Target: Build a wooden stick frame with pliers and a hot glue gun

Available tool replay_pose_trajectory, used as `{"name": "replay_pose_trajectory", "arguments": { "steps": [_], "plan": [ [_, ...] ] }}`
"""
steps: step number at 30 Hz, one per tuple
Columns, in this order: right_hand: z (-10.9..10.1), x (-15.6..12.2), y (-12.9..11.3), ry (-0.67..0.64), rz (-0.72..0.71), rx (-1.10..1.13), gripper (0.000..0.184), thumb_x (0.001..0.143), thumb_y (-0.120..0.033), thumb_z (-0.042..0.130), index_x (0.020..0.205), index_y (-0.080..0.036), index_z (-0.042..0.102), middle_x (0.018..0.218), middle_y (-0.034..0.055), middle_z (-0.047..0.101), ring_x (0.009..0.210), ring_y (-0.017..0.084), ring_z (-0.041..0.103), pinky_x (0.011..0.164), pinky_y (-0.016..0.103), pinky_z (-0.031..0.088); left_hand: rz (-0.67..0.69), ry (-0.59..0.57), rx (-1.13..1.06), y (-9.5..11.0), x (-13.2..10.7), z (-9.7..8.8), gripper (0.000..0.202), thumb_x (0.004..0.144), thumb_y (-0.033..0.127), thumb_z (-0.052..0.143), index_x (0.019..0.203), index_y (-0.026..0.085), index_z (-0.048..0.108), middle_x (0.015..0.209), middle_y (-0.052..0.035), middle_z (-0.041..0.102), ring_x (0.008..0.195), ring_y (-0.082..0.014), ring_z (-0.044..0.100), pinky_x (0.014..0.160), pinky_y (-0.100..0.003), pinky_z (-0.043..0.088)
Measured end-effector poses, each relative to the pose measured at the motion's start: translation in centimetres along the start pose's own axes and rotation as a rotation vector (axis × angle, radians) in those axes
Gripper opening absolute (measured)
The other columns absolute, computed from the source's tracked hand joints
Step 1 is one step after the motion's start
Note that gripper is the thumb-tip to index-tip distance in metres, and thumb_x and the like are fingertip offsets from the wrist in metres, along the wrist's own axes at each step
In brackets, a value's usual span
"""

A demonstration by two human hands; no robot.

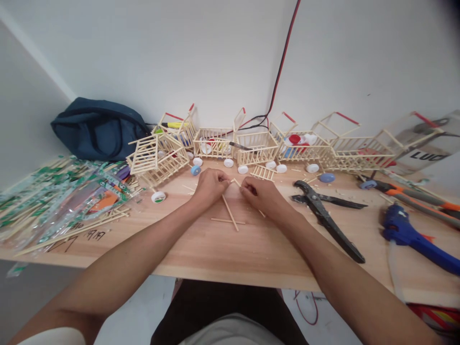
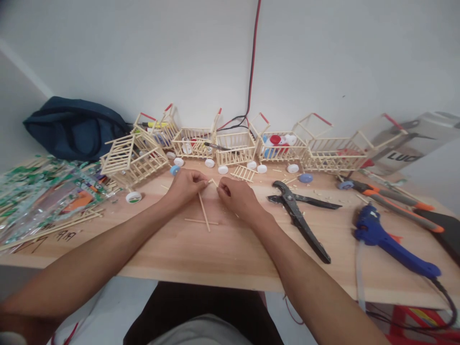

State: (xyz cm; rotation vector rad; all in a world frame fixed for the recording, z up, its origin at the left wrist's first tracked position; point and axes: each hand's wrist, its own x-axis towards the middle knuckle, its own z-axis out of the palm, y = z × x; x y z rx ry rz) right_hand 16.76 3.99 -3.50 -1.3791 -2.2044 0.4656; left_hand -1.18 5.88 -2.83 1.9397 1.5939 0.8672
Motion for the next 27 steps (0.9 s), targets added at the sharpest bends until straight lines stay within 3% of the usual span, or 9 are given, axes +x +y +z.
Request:
{"name": "replay_pose_trajectory", "arguments": {
  "steps": [27],
  "plan": [
    [0.19,0.02,0.10,-0.002,0.004,-0.012,0.012,0.082,-0.021,0.048,0.071,-0.019,0.053,0.067,0.0002,0.057,0.061,0.012,0.047,0.058,0.024,0.030,-0.016,0.001,0.024,0.25,-0.09,-0.04,0.013,0.074,0.015,0.062,0.076,0.011,0.074,0.075,-0.0075,0.073,0.067,-0.0155,0.062,0.061,-0.025,0.042]
  ]
}}
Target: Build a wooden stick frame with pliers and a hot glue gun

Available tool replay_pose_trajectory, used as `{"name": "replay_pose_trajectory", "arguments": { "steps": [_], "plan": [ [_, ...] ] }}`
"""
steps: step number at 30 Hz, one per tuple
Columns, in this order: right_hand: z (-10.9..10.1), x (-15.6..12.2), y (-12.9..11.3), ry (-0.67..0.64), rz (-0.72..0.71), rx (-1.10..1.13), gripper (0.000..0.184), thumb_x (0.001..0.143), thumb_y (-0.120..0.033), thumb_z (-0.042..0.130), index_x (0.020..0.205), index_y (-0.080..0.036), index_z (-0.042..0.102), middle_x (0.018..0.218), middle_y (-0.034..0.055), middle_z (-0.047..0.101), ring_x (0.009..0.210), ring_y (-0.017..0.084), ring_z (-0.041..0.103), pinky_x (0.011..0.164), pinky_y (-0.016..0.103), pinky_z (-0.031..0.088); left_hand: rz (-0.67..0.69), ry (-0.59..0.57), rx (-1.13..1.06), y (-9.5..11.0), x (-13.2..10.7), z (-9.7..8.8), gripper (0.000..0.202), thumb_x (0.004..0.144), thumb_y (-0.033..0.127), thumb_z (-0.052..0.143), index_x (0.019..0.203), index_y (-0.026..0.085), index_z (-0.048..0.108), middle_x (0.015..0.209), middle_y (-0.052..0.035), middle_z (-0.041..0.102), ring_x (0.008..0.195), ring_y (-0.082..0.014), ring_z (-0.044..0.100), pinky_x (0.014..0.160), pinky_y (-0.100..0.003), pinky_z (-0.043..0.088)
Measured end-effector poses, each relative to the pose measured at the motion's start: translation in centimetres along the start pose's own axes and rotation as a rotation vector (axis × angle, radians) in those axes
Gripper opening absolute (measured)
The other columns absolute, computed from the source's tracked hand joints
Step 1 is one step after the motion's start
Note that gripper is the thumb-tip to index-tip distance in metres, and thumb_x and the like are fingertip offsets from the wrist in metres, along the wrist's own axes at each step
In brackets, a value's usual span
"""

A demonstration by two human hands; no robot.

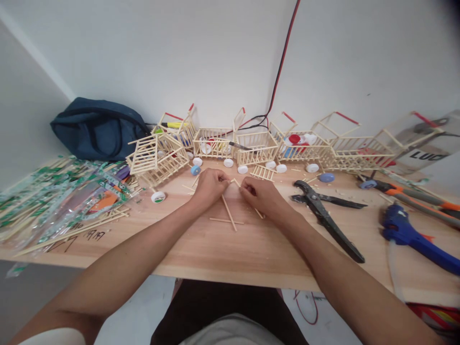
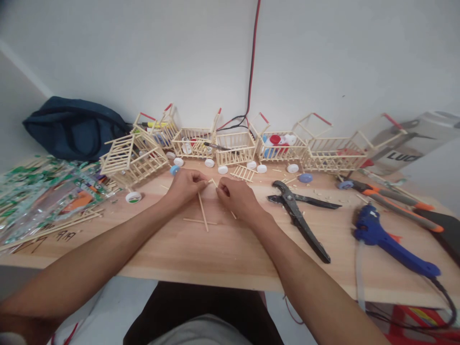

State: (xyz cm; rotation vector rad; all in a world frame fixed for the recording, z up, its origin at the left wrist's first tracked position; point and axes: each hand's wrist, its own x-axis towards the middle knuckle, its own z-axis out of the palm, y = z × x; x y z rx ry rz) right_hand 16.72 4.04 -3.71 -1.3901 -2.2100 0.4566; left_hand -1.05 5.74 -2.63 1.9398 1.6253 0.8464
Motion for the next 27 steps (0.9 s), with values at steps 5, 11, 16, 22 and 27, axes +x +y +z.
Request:
{"name": "replay_pose_trajectory", "arguments": {
  "steps": [5,11,16,22,27],
  "plan": [
    [-0.06,-0.02,-0.12,-0.003,0.002,-0.008,0.011,0.082,-0.021,0.048,0.072,-0.019,0.053,0.066,0.0002,0.057,0.062,0.013,0.047,0.059,0.024,0.030,-0.004,-0.007,-0.004,0.12,-0.04,-0.07,0.012,0.073,0.014,0.061,0.075,0.011,0.073,0.074,-0.0071,0.073,0.066,-0.0152,0.061,0.060,-0.025,0.041],
    [-0.05,-0.02,-0.12,-0.007,0.006,-0.011,0.011,0.082,-0.021,0.048,0.072,-0.019,0.052,0.065,-0.0001,0.057,0.061,0.013,0.047,0.059,0.024,0.031,0.000,0.002,-0.010,0.03,-0.05,0.02,0.011,0.073,0.014,0.062,0.074,0.012,0.073,0.073,-0.0061,0.073,0.066,-0.0150,0.061,0.059,-0.024,0.041],
    [-0.07,0.04,-0.11,-0.008,0.008,-0.012,0.011,0.082,-0.022,0.049,0.072,-0.019,0.053,0.066,0.0000,0.058,0.062,0.012,0.048,0.059,0.024,0.031,-0.010,-0.002,-0.002,0.19,0.01,-0.08,0.011,0.073,0.013,0.062,0.074,0.012,0.073,0.073,-0.0061,0.072,0.066,-0.0148,0.061,0.060,-0.024,0.041],
    [-0.05,-0.01,-0.03,-0.014,0.004,-0.014,0.011,0.082,-0.022,0.049,0.073,-0.019,0.053,0.066,-0.0003,0.058,0.062,0.012,0.048,0.059,0.024,0.031,-0.009,0.004,-0.012,0.13,0.01,-0.01,0.011,0.073,0.015,0.062,0.075,0.011,0.073,0.073,-0.0063,0.072,0.066,-0.0148,0.061,0.060,-0.024,0.042],
    [-0.04,0.00,0.01,-0.011,-0.006,-0.006,0.011,0.082,-0.022,0.049,0.073,-0.019,0.054,0.066,0.0003,0.059,0.062,0.013,0.048,0.059,0.024,0.031,-0.008,0.001,-0.004,0.05,0.00,-0.01,0.012,0.073,0.014,0.062,0.075,0.011,0.073,0.073,-0.0064,0.072,0.065,-0.0150,0.061,0.060,-0.024,0.042]
  ]
}}
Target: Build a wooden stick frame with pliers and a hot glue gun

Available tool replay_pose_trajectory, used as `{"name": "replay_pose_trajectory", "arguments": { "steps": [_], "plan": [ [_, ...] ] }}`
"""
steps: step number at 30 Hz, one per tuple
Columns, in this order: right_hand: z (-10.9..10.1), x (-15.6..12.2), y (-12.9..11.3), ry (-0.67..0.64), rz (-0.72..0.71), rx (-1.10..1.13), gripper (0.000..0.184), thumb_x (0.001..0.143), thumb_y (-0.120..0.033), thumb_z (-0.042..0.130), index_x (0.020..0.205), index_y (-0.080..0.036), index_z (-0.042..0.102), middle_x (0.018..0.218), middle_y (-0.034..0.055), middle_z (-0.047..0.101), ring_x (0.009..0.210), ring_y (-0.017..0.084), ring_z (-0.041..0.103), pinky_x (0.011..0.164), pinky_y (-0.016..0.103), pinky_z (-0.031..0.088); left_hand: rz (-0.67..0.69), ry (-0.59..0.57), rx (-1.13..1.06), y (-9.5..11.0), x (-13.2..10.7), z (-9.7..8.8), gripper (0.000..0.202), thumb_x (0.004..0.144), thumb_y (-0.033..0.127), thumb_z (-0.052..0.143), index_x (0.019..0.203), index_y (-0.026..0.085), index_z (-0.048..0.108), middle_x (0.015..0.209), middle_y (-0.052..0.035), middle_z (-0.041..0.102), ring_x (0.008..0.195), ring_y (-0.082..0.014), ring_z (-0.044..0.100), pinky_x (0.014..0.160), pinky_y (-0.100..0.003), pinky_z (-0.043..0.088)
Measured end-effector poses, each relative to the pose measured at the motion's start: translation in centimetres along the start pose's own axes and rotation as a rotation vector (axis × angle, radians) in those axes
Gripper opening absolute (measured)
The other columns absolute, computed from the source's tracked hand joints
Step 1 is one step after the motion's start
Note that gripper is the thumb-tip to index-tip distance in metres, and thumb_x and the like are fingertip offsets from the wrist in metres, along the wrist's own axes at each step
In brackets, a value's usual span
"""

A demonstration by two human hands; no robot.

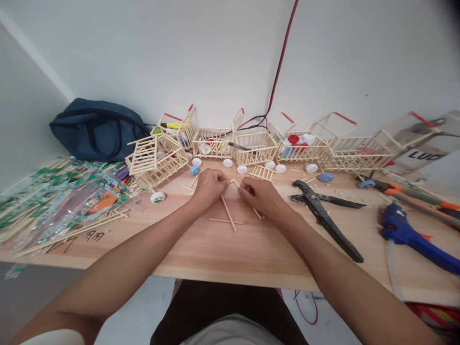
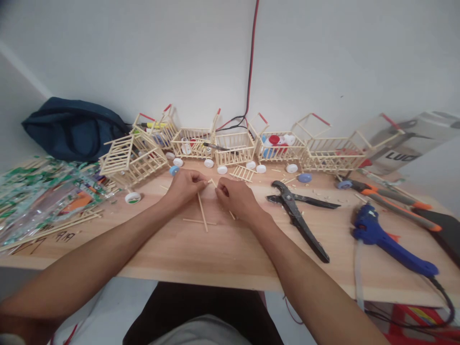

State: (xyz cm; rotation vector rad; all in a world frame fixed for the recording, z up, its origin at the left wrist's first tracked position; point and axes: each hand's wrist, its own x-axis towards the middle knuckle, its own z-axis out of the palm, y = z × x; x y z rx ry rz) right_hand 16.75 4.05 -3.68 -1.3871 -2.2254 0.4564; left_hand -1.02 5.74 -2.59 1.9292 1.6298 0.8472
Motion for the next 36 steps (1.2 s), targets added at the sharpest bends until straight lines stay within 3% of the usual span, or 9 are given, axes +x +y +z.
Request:
{"name": "replay_pose_trajectory", "arguments": {
  "steps": [23,36],
  "plan": [
    [-0.1,0.1,-0.1,-0.008,0.001,-0.024,0.013,0.083,-0.023,0.048,0.072,-0.019,0.054,0.066,0.0005,0.058,0.062,0.013,0.048,0.059,0.024,0.030,-0.010,-0.002,0.011,0.2,-0.1,-0.2,0.013,0.073,0.014,0.061,0.075,0.011,0.073,0.074,-0.0070,0.072,0.066,-0.0153,0.061,0.060,-0.025,0.041],
    [0.0,0.1,0.0,0.002,0.016,-0.015,0.012,0.082,-0.022,0.048,0.072,-0.019,0.055,0.067,0.0005,0.059,0.061,0.013,0.048,0.059,0.024,0.031,0.049,-0.063,-0.058,-0.9,0.2,-0.2,0.015,0.077,0.018,0.064,0.084,0.011,0.075,0.079,-0.0076,0.074,0.071,-0.0161,0.062,0.063,-0.025,0.042]
  ]
}}
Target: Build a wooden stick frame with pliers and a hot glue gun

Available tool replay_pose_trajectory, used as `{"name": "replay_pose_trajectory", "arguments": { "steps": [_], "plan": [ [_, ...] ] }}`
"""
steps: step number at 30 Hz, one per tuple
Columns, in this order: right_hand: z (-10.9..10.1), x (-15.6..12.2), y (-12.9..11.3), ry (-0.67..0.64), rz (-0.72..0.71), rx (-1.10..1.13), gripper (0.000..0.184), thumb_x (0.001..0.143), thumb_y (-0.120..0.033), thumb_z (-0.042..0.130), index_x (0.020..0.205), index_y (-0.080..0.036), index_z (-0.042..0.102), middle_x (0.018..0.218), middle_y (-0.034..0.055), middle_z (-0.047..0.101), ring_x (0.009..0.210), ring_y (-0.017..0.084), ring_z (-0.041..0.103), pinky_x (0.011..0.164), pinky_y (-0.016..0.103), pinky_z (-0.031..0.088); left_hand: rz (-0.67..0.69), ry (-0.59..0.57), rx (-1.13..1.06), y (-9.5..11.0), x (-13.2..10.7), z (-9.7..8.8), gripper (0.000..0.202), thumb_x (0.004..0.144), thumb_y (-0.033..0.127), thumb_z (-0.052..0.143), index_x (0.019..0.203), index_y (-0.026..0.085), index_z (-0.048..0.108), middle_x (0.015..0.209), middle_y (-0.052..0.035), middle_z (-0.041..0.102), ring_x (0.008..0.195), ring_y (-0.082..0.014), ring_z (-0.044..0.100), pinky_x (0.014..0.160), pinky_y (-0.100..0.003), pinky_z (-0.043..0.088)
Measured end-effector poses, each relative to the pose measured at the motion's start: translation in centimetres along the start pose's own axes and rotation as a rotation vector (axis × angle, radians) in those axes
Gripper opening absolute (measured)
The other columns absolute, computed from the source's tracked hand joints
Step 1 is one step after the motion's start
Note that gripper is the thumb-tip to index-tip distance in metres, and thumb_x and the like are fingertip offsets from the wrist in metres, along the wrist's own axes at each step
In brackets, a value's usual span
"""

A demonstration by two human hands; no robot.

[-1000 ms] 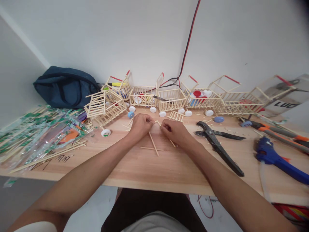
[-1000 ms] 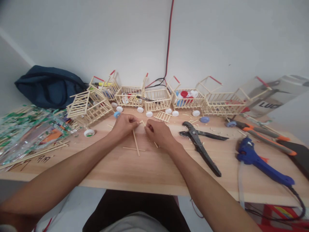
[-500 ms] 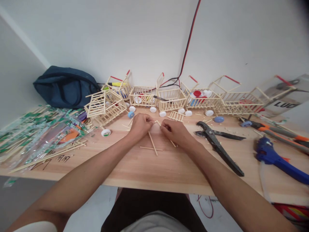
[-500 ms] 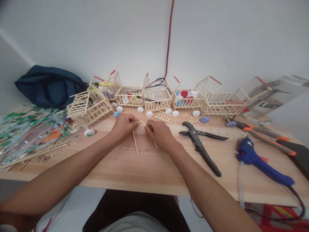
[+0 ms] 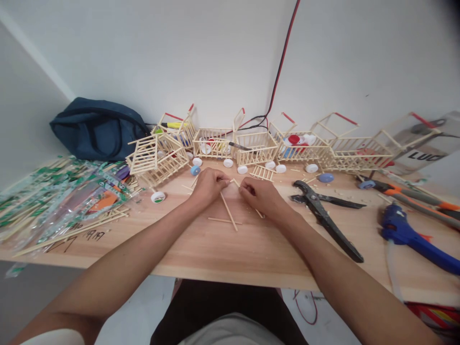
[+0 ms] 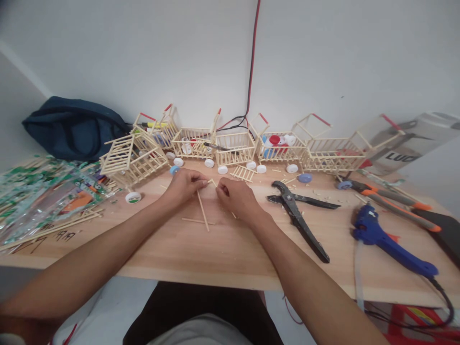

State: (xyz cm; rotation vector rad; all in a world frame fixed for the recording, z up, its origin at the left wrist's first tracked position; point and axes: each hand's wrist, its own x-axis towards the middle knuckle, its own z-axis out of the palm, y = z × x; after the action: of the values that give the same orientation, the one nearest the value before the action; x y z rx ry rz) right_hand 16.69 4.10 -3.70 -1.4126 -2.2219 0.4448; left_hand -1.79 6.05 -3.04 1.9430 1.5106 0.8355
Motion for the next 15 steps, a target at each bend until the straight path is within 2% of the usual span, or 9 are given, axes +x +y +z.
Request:
{"name": "replay_pose_trajectory", "arguments": {
  "steps": [8,15],
  "plan": [
    [0.01,0.06,0.01,0.006,0.000,0.003,0.013,0.082,-0.022,0.048,0.072,-0.019,0.056,0.066,0.0003,0.059,0.061,0.013,0.048,0.059,0.024,0.031,0.003,-0.025,0.023,-0.29,0.26,-0.15,0.017,0.075,0.019,0.066,0.087,0.013,0.075,0.082,-0.0067,0.074,0.071,-0.0156,0.063,0.062,-0.025,0.041],
    [-0.03,0.04,0.02,0.000,-0.002,0.008,0.013,0.082,-0.022,0.048,0.072,-0.019,0.055,0.066,0.0005,0.059,0.062,0.013,0.048,0.059,0.024,0.031,0.061,-0.056,0.102,-0.28,0.14,-0.52,0.016,0.079,0.022,0.061,0.078,0.015,0.075,0.069,-0.0036,0.070,0.065,-0.0146,0.057,0.056,-0.025,0.035]
  ]
}}
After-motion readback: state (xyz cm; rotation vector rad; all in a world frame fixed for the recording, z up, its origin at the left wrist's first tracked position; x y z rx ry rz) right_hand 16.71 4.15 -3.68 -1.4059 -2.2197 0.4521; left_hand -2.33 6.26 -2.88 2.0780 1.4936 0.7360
